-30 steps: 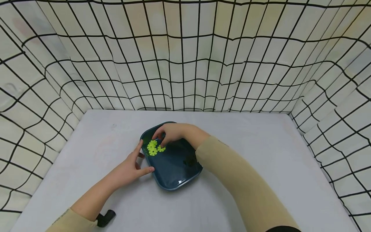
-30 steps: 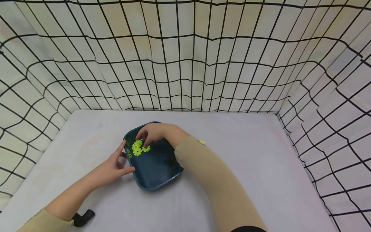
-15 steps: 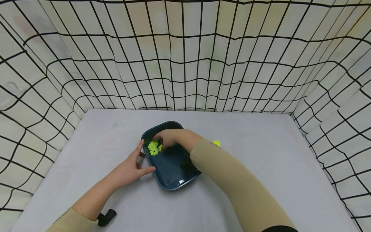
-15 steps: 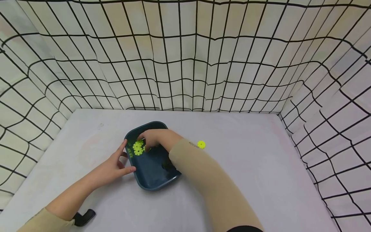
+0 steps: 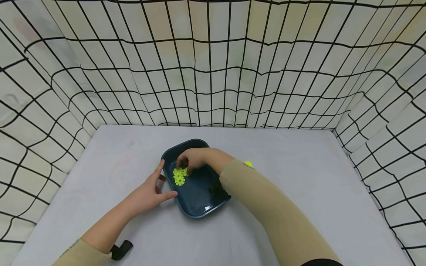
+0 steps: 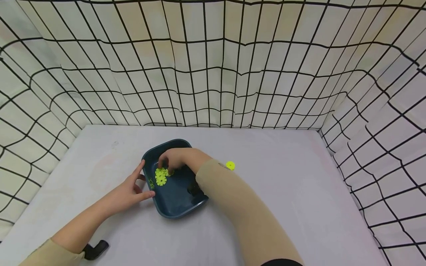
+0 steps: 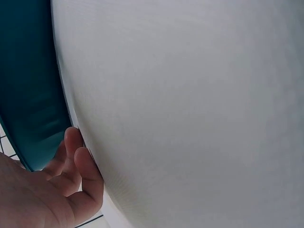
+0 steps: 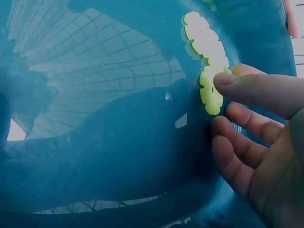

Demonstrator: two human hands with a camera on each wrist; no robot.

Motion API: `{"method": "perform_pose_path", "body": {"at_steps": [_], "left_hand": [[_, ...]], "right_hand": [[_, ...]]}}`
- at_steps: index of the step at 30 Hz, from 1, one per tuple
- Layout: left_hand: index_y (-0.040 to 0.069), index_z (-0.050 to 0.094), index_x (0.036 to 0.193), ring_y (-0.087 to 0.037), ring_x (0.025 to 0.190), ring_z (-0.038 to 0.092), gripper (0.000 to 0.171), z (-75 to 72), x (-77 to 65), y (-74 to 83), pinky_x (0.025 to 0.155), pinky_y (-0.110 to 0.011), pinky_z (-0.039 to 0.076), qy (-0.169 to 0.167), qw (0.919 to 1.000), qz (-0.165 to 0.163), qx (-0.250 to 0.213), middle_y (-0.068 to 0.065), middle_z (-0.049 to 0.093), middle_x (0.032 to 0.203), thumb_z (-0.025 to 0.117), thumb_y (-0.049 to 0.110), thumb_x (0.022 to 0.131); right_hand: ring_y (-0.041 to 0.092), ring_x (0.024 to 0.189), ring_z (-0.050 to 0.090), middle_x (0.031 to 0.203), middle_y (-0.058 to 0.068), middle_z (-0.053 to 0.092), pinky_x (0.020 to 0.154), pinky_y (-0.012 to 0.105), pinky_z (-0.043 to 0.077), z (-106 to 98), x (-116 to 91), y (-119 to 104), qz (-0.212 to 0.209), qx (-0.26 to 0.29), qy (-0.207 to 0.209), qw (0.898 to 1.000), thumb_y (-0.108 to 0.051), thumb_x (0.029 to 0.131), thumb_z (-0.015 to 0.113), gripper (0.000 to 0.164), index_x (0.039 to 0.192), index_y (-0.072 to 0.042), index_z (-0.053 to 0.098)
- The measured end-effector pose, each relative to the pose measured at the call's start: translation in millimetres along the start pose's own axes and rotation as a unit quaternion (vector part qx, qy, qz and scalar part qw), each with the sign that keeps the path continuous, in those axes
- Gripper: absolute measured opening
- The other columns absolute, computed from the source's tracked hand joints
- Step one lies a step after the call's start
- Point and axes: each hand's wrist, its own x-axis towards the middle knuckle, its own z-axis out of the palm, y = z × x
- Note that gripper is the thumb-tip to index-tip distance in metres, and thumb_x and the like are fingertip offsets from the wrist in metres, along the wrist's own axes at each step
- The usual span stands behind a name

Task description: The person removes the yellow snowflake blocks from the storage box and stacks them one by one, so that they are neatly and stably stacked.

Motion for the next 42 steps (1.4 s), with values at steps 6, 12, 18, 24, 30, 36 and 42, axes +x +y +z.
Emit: {"method": "perform_pose_path", "body": {"at_steps": [6,12,18,24,30,36,42], "left_hand": [[0.021,-0.009,0.159,-0.019,0.081,0.054,0.118,-0.2,-0.2,2.1,0.066,-0.034,0.047,0.001,1.0000,0.000,-0.003,-0.020,0.048,0.134,0.075,0.052,0.084],[0.023,-0.010,0.159,-0.019,0.080,0.054,0.118,-0.3,-0.7,3.2,0.065,-0.034,0.046,0.000,1.0000,-0.005,-0.004,-0.020,0.048,0.135,0.075,0.052,0.084],[0.023,-0.011,0.159,-0.019,0.080,0.055,0.118,0.0,1.0,3.9,0.064,-0.034,0.046,0.000,1.0000,-0.003,-0.005,-0.021,0.048,0.136,0.075,0.053,0.083],[0.022,-0.010,0.159,-0.019,0.080,0.055,0.118,0.2,1.6,3.1,0.065,-0.034,0.047,0.002,1.0000,-0.003,-0.003,-0.021,0.048,0.135,0.076,0.052,0.084],[0.021,-0.010,0.159,-0.019,0.081,0.055,0.118,0.6,0.9,3.4,0.065,-0.034,0.047,0.002,1.0000,-0.004,0.002,-0.021,0.048,0.134,0.075,0.052,0.084],[0.020,-0.010,0.159,-0.019,0.082,0.055,0.118,-0.3,0.0,4.5,0.065,-0.034,0.047,0.001,1.0000,0.000,0.000,-0.021,0.048,0.134,0.075,0.051,0.084],[0.020,-0.010,0.159,-0.019,0.080,0.055,0.117,-0.3,0.2,4.1,0.065,-0.034,0.047,0.001,1.0000,0.000,-0.002,-0.022,0.048,0.135,0.076,0.050,0.084]], "right_hand": [[0.014,0.096,0.052,0.106,-0.002,0.056,0.079,0.028,0.045,0.7,-2.7,2.3,0.018,-0.016,0.006,1.000,-0.014,0.088,0.077,0.032,0.115,-0.026,0.065],[0.015,0.091,0.054,0.102,-0.002,0.058,0.076,0.029,0.046,3.5,-3.8,2.2,0.022,-0.030,0.013,0.999,-0.018,0.087,0.079,0.028,0.109,-0.025,0.063],[0.015,0.093,0.054,0.106,-0.004,0.057,0.079,0.029,0.046,4.6,-4.3,-1.0,0.042,-0.045,0.016,0.998,-0.018,0.086,0.079,0.024,0.103,-0.021,0.061],[0.013,0.088,0.054,0.102,-0.002,0.057,0.074,0.026,0.045,4.4,-3.7,-2.3,0.039,-0.052,0.002,0.998,-0.016,0.086,0.078,0.022,0.099,-0.017,0.060],[0.013,0.087,0.053,0.098,-0.002,0.056,0.072,0.027,0.043,5.7,-3.6,-1.3,0.037,-0.044,0.008,0.998,-0.014,0.086,0.078,0.024,0.096,-0.017,0.056],[0.014,0.084,0.054,0.095,-0.001,0.058,0.072,0.027,0.044,5.8,-6.2,1.0,0.015,-0.023,0.016,1.000,-0.010,0.086,0.077,0.020,0.095,-0.019,0.060],[0.012,0.086,0.055,0.099,-0.005,0.060,0.074,0.025,0.046,1.6,-9.2,3.1,0.006,-0.021,0.017,1.000,-0.009,0.091,0.071,0.018,0.102,-0.023,0.070]]}}
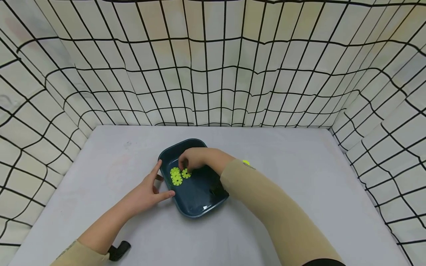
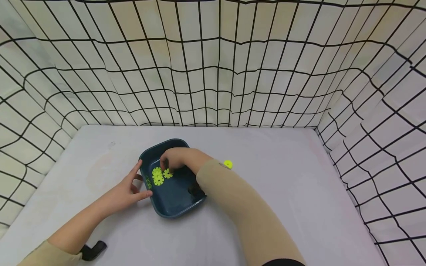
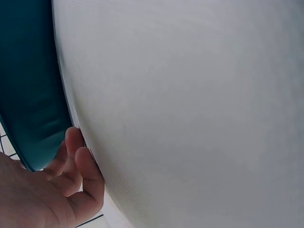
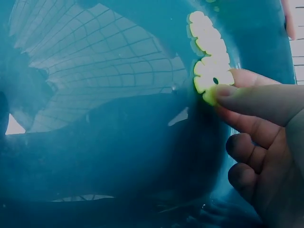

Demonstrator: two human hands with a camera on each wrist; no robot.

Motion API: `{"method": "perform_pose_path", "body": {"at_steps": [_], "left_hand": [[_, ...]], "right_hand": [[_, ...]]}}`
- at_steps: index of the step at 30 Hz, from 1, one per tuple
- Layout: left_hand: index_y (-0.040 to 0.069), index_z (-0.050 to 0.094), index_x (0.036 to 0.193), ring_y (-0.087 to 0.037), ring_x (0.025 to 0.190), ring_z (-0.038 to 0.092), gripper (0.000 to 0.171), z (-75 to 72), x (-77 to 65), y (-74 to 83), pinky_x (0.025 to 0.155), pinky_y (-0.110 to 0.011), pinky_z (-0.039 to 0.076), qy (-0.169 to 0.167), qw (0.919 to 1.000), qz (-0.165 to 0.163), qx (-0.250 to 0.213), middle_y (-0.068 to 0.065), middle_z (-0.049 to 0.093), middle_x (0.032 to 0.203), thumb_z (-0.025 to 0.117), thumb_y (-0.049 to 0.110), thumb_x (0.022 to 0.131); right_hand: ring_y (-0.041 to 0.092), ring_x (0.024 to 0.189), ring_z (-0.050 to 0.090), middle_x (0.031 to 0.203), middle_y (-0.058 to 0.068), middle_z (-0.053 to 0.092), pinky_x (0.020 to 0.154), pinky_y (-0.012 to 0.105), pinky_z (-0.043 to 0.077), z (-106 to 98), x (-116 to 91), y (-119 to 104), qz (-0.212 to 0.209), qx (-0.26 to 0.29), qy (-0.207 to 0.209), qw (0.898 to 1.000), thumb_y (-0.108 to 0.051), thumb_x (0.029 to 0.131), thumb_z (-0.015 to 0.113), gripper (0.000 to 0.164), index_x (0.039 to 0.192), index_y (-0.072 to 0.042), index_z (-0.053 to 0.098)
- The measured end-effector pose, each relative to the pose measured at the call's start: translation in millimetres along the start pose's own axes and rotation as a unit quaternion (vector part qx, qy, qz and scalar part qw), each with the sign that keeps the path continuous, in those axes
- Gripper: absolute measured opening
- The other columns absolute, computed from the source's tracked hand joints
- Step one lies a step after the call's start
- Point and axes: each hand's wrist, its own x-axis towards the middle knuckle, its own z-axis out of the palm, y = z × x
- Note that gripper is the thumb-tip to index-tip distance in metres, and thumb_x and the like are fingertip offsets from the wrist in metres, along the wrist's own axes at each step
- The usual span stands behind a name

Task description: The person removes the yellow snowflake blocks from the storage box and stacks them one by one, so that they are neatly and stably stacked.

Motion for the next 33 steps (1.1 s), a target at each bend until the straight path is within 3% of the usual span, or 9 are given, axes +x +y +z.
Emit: {"method": "perform_pose_path", "body": {"at_steps": [11,21,33], "left_hand": [[0.020,-0.010,0.159,-0.019,0.080,0.055,0.118,-1.5,-1.7,0.8,0.065,-0.034,0.047,-0.001,1.0000,0.000,-0.001,-0.022,0.047,0.135,0.075,0.051,0.084],[0.021,-0.011,0.159,-0.019,0.080,0.055,0.118,-1.7,-0.5,1.8,0.066,-0.034,0.047,-0.001,1.0000,-0.002,-0.003,-0.021,0.047,0.135,0.075,0.051,0.084],[0.019,-0.011,0.159,-0.020,0.081,0.055,0.118,-0.2,0.8,2.2,0.067,-0.034,0.047,-0.004,1.0000,-0.006,-0.004,-0.021,0.047,0.134,0.076,0.049,0.085]], "right_hand": [[0.008,0.098,0.059,0.115,-0.007,0.063,0.085,0.025,0.047,-13.2,-10.3,-1.3,-0.022,0.025,-0.006,0.999,-0.011,0.095,0.065,0.024,0.112,-0.026,0.075],[0.006,0.100,0.062,0.112,-0.007,0.069,0.089,0.025,0.048,-34.3,-30.8,5.3,-0.046,0.074,0.012,0.996,-0.010,0.096,0.064,0.024,0.116,-0.018,0.075],[0.005,0.105,0.062,0.112,-0.011,0.070,0.094,0.030,0.047,-59.3,-61.9,28.8,-0.035,0.094,0.044,0.994,-0.017,0.097,0.065,0.025,0.120,-0.018,0.074]]}}
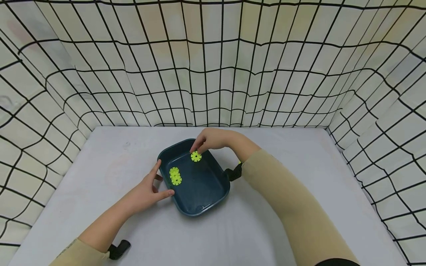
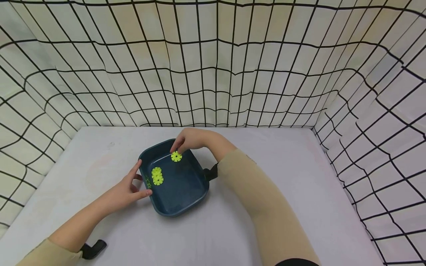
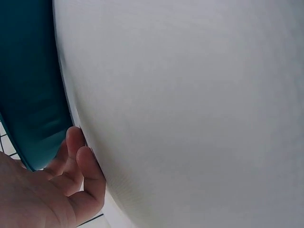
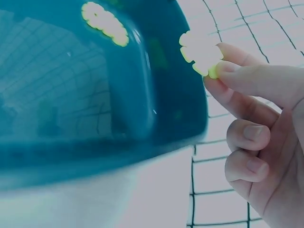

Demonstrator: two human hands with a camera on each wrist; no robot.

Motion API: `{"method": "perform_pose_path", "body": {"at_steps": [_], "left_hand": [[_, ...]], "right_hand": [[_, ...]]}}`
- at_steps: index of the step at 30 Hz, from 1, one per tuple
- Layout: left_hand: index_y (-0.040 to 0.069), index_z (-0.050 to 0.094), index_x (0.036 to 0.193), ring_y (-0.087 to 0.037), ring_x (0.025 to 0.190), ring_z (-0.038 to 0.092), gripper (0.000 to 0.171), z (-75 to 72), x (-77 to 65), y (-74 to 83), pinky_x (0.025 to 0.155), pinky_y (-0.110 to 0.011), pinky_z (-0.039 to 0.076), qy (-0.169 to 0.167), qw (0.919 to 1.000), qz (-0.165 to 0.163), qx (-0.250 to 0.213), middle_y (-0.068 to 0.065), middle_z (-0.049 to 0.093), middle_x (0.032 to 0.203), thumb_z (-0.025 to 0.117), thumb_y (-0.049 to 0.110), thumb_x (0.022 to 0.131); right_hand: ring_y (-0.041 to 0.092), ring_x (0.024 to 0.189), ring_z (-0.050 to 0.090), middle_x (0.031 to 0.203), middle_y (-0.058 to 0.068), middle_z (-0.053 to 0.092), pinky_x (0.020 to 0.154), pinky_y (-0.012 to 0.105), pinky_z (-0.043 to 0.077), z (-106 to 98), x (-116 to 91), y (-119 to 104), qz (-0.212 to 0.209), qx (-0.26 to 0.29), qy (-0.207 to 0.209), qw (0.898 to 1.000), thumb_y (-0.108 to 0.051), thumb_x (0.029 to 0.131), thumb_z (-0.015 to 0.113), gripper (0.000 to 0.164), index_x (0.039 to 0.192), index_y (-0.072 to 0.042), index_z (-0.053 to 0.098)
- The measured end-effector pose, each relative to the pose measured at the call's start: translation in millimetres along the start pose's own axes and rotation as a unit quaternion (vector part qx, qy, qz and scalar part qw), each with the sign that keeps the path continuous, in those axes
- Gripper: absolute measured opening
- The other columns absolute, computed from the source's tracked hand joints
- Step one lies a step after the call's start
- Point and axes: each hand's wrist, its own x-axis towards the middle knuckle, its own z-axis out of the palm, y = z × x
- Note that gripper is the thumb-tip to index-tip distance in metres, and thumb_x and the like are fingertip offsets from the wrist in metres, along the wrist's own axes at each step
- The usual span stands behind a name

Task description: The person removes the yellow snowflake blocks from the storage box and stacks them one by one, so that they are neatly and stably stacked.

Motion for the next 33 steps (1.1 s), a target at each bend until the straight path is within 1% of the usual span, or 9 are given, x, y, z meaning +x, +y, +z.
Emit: {"method": "perform_pose_path", "body": {"at_steps": [3,9,13,16,18,22,27,30,33], "left_hand": [[0.019,-0.010,0.159,-0.020,0.081,0.055,0.118,0.0,0.3,0.3,0.067,-0.034,0.047,0.003,1.0000,0.001,0.001,-0.021,0.047,0.133,0.076,0.049,0.084],[0.018,-0.009,0.159,-0.020,0.081,0.055,0.118,0.2,-0.6,-0.4,0.067,-0.034,0.047,0.005,1.0000,0.006,0.004,-0.021,0.048,0.133,0.076,0.049,0.084],[0.019,-0.009,0.159,-0.020,0.081,0.055,0.118,0.7,-1.0,-0.8,0.066,-0.034,0.047,0.006,1.0000,0.007,0.003,-0.021,0.047,0.133,0.076,0.049,0.084],[0.018,-0.009,0.159,-0.020,0.081,0.054,0.118,1.3,-0.6,-1.0,0.066,-0.034,0.047,0.007,0.9999,0.007,0.003,-0.021,0.047,0.133,0.077,0.049,0.084],[0.018,-0.009,0.159,-0.020,0.082,0.054,0.119,1.5,-0.1,-1.5,0.066,-0.034,0.047,0.008,0.9999,0.008,0.005,-0.021,0.047,0.133,0.077,0.049,0.084],[0.018,-0.009,0.160,-0.020,0.082,0.054,0.119,1.4,0.1,-1.9,0.066,-0.034,0.047,0.009,0.9999,0.008,0.006,-0.021,0.047,0.133,0.077,0.049,0.083],[0.020,-0.009,0.159,-0.020,0.082,0.054,0.118,1.2,0.3,-2.0,0.066,-0.034,0.047,0.006,1.0000,0.006,0.003,-0.021,0.047,0.134,0.077,0.049,0.084],[0.020,-0.009,0.159,-0.020,0.082,0.054,0.118,1.1,0.4,-1.7,0.066,-0.034,0.047,0.005,1.0000,0.006,0.002,-0.021,0.047,0.134,0.076,0.049,0.084],[0.019,-0.010,0.159,-0.020,0.081,0.054,0.118,0.9,0.1,-1.7,0.066,-0.034,0.047,0.007,0.9999,0.008,0.001,-0.021,0.047,0.134,0.077,0.049,0.084]], "right_hand": [[0.005,0.105,0.062,0.112,-0.013,0.069,0.094,0.032,0.047,-8.2,-8.5,6.8,0.010,0.001,0.015,1.000,-0.019,0.096,0.066,0.025,0.120,-0.021,0.074],[0.010,0.106,0.061,0.114,-0.010,0.068,0.095,0.035,0.047,-22.4,-27.7,20.8,0.035,0.023,0.034,0.999,-0.019,0.095,0.067,0.025,0.120,-0.022,0.074],[0.012,0.107,0.060,0.115,-0.008,0.067,0.095,0.036,0.046,-29.3,-42.2,33.5,0.055,0.036,0.050,0.997,-0.019,0.095,0.067,0.024,0.118,-0.021,0.075],[0.013,0.107,0.061,0.113,-0.008,0.068,0.097,0.038,0.046,-33.4,-54.3,43.1,0.071,0.050,0.061,0.994,-0.020,0.095,0.067,0.022,0.115,-0.024,0.076],[0.014,0.109,0.061,0.113,-0.007,0.069,0.098,0.040,0.045,-34.8,-62.3,49.7,0.083,0.060,0.063,0.993,-0.020,0.095,0.068,0.023,0.116,-0.024,0.076],[0.017,0.112,0.060,0.116,-0.006,0.068,0.100,0.043,0.044,-31.6,-76.6,65.6,0.103,0.068,0.068,0.990,-0.021,0.095,0.067,0.027,0.121,-0.021,0.074],[0.019,0.113,0.058,0.118,-0.004,0.066,0.097,0.045,0.043,-20.5,-92.2,88.9,0.120,0.086,0.068,0.987,-0.024,0.095,0.067,0.029,0.124,-0.021,0.072],[0.021,0.108,0.057,0.117,-0.004,0.067,0.091,0.044,0.044,-11.3,-100.0,104.6,0.127,0.101,0.069,0.984,-0.025,0.095,0.067,0.030,0.124,-0.019,0.072],[0.021,0.100,0.054,0.113,-0.003,0.067,0.082,0.038,0.043,-1.6,-106.1,118.7,0.132,0.115,0.073,0.982,-0.024,0.095,0.067,0.029,0.123,-0.019,0.072]]}}
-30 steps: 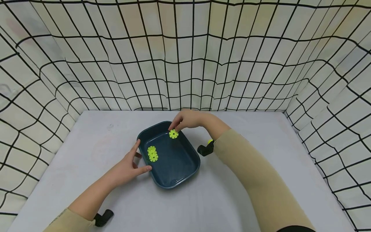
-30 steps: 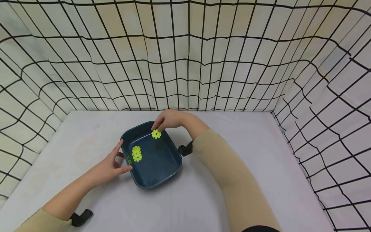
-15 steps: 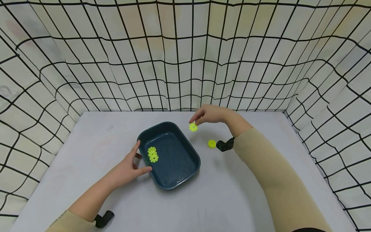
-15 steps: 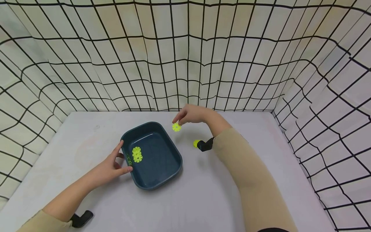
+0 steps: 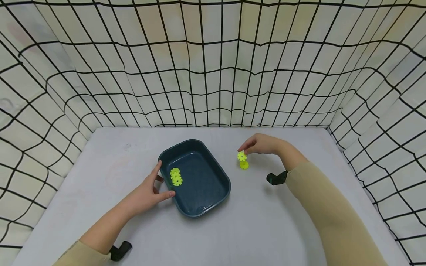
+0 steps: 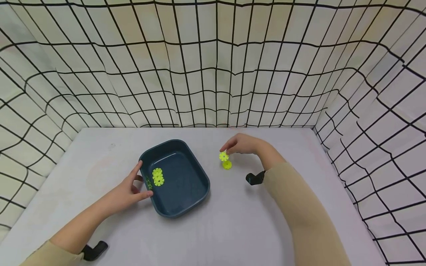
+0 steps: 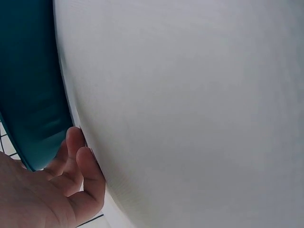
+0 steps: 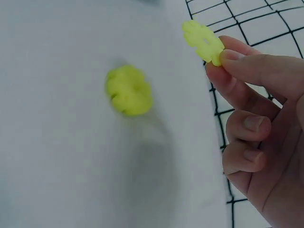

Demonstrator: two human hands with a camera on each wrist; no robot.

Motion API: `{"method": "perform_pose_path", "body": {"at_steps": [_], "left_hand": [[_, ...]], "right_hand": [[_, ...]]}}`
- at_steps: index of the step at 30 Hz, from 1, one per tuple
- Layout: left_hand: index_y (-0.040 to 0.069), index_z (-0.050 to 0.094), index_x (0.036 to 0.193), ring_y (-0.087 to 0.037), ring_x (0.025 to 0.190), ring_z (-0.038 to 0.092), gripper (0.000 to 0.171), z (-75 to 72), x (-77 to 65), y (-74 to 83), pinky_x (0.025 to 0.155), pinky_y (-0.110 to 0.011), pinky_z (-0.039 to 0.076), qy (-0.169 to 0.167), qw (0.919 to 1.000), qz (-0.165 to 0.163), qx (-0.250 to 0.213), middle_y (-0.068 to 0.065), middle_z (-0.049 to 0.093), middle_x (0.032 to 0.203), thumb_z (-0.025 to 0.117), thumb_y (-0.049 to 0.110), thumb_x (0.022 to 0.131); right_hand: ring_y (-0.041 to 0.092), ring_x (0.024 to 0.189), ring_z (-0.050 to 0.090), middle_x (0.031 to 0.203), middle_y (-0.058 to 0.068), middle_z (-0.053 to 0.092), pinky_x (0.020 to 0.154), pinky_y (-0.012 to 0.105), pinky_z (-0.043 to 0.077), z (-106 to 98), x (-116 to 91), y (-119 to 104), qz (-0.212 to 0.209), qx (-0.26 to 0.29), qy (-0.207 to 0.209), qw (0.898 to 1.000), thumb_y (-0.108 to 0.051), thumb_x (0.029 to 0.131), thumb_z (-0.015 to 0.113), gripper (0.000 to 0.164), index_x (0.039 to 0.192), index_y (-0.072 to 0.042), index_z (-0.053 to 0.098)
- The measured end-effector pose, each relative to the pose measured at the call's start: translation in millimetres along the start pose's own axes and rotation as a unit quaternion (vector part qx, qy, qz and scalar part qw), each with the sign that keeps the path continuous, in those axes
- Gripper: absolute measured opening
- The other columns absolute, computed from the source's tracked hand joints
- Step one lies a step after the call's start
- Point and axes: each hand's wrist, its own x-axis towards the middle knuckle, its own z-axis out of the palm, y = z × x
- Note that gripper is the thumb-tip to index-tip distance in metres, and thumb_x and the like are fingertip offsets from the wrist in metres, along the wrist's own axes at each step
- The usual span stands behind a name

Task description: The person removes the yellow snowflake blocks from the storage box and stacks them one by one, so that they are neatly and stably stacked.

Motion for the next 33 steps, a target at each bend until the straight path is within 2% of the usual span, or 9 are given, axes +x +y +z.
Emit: {"method": "perform_pose_path", "body": {"at_steps": [6,10,17,24,29,33], "left_hand": [[0.019,-0.009,0.159,-0.020,0.081,0.054,0.119,0.5,-0.1,-1.0,0.065,-0.034,0.047,0.002,1.0000,0.002,0.001,-0.022,0.047,0.133,0.077,0.049,0.084],[0.019,-0.009,0.160,-0.020,0.081,0.054,0.118,1.3,0.3,-1.9,0.066,-0.034,0.047,0.003,1.0000,-0.001,0.002,-0.021,0.048,0.133,0.077,0.049,0.083],[0.019,-0.008,0.160,-0.020,0.081,0.054,0.119,2.1,1.1,-4.3,0.065,-0.034,0.047,0.006,1.0000,0.000,0.002,-0.021,0.048,0.133,0.077,0.049,0.083],[0.019,-0.008,0.160,-0.020,0.081,0.054,0.119,2.0,0.8,-4.4,0.065,-0.034,0.047,0.006,1.0000,0.000,0.002,-0.021,0.048,0.133,0.077,0.050,0.083],[0.019,-0.008,0.160,-0.020,0.081,0.054,0.119,1.5,0.2,-4.1,0.065,-0.034,0.047,0.005,1.0000,0.001,0.000,-0.021,0.047,0.133,0.077,0.049,0.083],[0.019,-0.008,0.160,-0.020,0.081,0.054,0.119,1.2,0.1,-4.0,0.065,-0.034,0.047,0.005,1.0000,0.001,-0.002,-0.021,0.047,0.133,0.077,0.049,0.083]], "right_hand": [[0.017,0.077,0.046,0.098,-0.001,0.063,0.067,0.029,0.037,12.9,-2.9,27.8,0.018,0.043,0.007,0.999,-0.024,0.094,0.068,0.026,0.119,-0.021,0.074],[0.016,0.067,0.041,0.094,0.001,0.060,0.063,0.029,0.034,19.7,-3.0,37.7,0.024,0.056,0.015,0.998,-0.024,0.094,0.068,0.024,0.117,-0.023,0.075],[0.018,0.078,0.044,0.102,0.000,0.061,0.069,0.031,0.036,25.3,-0.2,46.9,0.015,0.063,0.035,0.997,-0.026,0.095,0.067,0.024,0.117,-0.022,0.074],[0.019,0.080,0.043,0.103,0.000,0.061,0.071,0.032,0.035,28.6,3.0,49.4,0.018,0.077,0.042,0.996,-0.026,0.096,0.067,0.023,0.117,-0.022,0.074],[0.018,0.091,0.046,0.113,-0.001,0.064,0.078,0.033,0.037,30.1,4.7,50.2,0.014,0.075,0.045,0.996,-0.027,0.095,0.067,0.024,0.117,-0.019,0.074],[0.019,0.090,0.045,0.112,0.000,0.064,0.078,0.034,0.037,31.5,5.1,50.4,0.013,0.076,0.049,0.996,-0.026,0.095,0.067,0.024,0.117,-0.017,0.074]]}}
